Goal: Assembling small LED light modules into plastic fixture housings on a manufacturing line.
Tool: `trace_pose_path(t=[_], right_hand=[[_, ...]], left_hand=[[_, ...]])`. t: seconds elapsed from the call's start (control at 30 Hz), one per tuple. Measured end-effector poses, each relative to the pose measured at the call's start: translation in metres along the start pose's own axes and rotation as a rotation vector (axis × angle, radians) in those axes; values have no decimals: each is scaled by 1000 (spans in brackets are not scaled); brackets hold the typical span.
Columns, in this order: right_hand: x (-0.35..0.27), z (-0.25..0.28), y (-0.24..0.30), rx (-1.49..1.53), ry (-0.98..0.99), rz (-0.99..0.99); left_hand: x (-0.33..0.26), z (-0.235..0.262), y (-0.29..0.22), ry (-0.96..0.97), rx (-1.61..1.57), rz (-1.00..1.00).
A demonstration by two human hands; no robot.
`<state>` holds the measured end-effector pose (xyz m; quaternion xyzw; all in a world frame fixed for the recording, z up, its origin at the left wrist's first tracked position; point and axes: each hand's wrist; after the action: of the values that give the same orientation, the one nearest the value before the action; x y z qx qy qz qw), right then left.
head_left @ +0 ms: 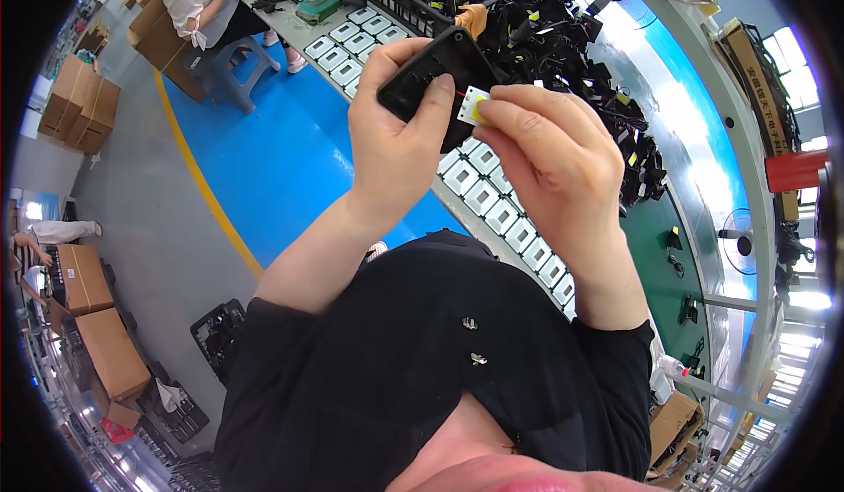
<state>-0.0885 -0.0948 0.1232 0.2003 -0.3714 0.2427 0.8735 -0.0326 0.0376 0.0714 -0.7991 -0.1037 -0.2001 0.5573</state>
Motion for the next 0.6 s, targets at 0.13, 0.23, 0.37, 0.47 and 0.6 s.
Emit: trace_pose_path(t=[0.13, 0.23, 0.37, 0.47, 0.6], right_hand=[[-2, -9, 1, 16, -96, 65], [-1, -14, 1, -23, -183, 135], [2, -18, -1, -51, -271, 217], [3, -20, 2, -36, -281, 191], [1, -19, 5, -1, -263, 140]], left_hand=[[-6, 11, -9, 138, -178, 137], [-13, 19, -17, 283, -377, 212], [-16, 14, -28, 344, -412, 183], [-18, 14, -32, 350, -314, 138], [-20, 15, -33, 371, -308, 149]])
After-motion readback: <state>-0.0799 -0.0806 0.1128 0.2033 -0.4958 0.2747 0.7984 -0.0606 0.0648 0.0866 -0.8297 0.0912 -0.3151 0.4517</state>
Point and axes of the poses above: each hand's wrist, its own x-axis towards the middle knuckle, its own z-axis out of the back of the hand, y = z × x
